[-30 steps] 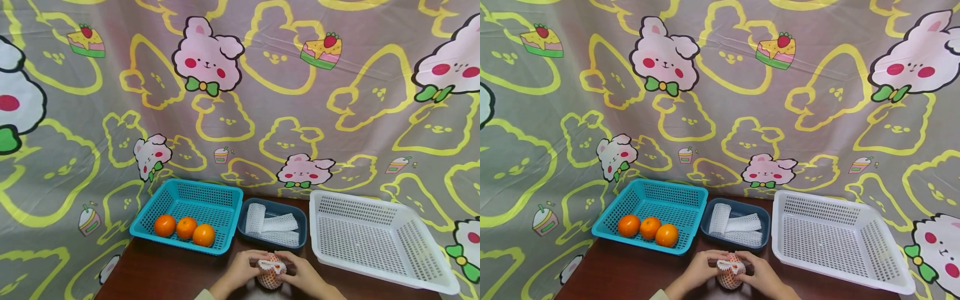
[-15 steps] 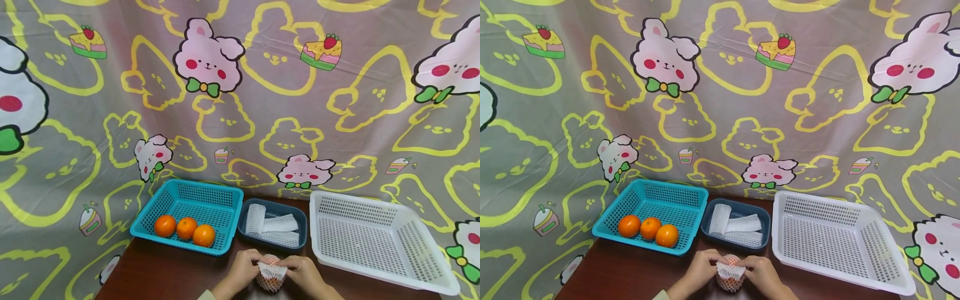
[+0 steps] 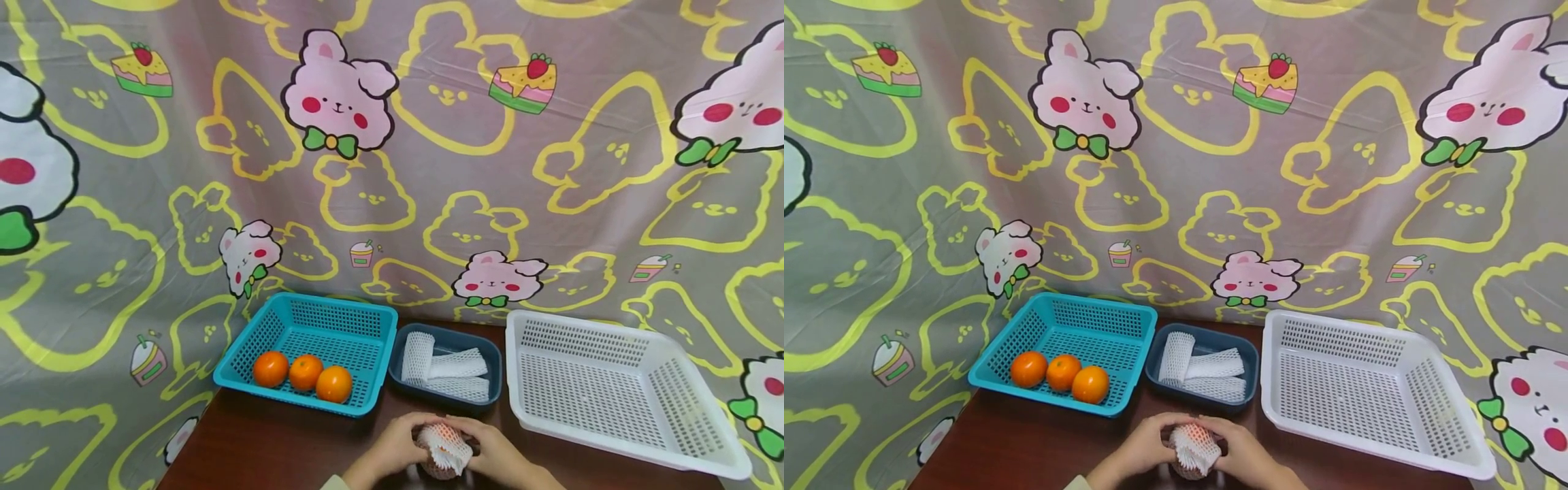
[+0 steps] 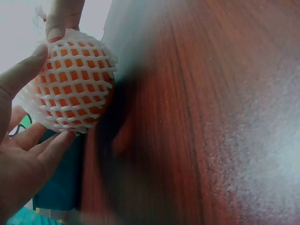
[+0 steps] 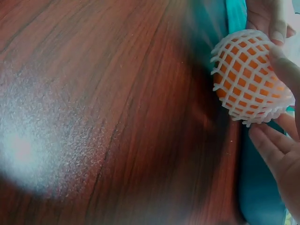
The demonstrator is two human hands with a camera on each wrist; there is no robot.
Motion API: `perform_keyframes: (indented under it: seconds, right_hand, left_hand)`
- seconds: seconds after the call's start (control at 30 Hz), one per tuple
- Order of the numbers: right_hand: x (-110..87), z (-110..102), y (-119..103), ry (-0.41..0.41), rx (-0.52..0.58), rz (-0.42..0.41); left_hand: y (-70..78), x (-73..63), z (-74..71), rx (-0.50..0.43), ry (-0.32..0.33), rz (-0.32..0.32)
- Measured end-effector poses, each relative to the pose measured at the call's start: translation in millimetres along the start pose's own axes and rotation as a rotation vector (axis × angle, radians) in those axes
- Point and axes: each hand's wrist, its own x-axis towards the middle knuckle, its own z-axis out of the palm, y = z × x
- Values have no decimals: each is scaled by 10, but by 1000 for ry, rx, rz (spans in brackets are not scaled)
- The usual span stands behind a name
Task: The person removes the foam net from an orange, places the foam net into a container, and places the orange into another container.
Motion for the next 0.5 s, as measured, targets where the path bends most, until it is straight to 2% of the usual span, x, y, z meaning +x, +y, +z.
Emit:
perform_keyframes:
  seconds: [0.13, 0.23, 0.37, 0.5]
  right_hand:
    - [6, 8, 14, 93, -95, -86]
    - [24, 18, 3, 160, -136, -137]
    - [56, 35, -41, 218, -145, -170]
    - [111, 58, -78, 280, -180, -176]
  left_hand:
    - [19, 1, 7, -42, 44, 16]
    - [46, 4, 9, -26, 104, 41]
    - [71, 5, 17, 31, 203, 77]
    - [95, 4, 13, 48, 279, 63]
